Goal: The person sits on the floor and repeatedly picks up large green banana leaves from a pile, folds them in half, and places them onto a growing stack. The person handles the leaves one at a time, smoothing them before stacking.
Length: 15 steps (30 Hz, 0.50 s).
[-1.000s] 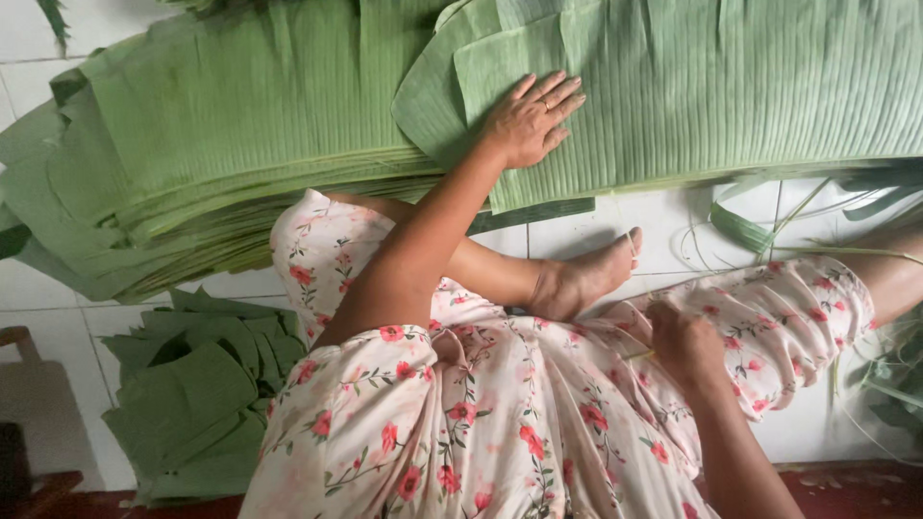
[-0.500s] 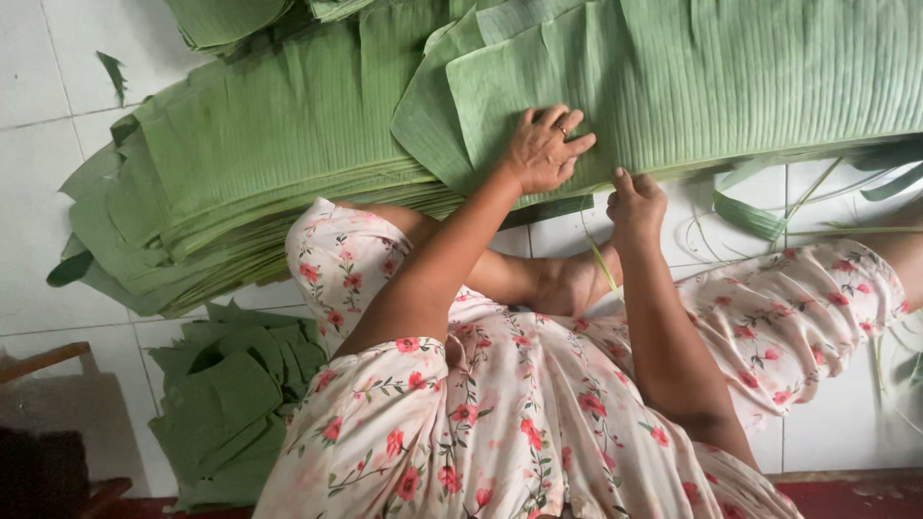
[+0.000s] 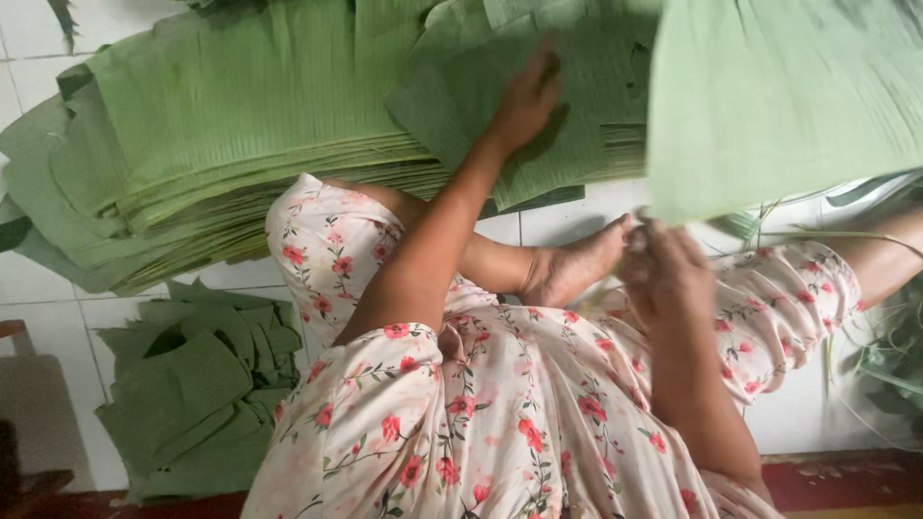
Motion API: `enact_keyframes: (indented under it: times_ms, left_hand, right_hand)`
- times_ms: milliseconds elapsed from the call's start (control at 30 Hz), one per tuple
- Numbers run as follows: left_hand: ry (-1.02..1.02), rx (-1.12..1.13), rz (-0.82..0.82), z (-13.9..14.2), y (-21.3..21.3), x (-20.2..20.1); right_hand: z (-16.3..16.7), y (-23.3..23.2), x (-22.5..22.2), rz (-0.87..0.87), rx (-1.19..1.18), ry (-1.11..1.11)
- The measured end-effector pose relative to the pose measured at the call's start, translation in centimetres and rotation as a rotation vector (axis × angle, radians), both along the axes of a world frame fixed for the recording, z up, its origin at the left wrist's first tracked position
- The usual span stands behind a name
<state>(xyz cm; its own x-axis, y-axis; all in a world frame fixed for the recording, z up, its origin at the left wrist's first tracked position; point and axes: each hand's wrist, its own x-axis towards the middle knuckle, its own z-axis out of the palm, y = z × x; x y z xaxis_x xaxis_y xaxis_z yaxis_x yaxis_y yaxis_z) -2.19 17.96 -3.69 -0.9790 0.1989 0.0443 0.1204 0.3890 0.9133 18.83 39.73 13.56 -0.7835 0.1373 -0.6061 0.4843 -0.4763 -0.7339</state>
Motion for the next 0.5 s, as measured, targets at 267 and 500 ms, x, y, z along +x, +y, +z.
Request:
enact_keyframes:
  times_ms: [267, 500]
  left_hand:
    - [0.128, -0.826, 0.292, 1.9, -3.6, -0.5]
    - [0.298, -0.722, -0.405, 0.8, -2.5, 1.1]
  right_hand:
    - [-16.7, -13.0, -3.9, 0.492, 0.055, -0.111]
    - [-21.3, -12.7, -3.5, 0.815, 0.223, -0.128]
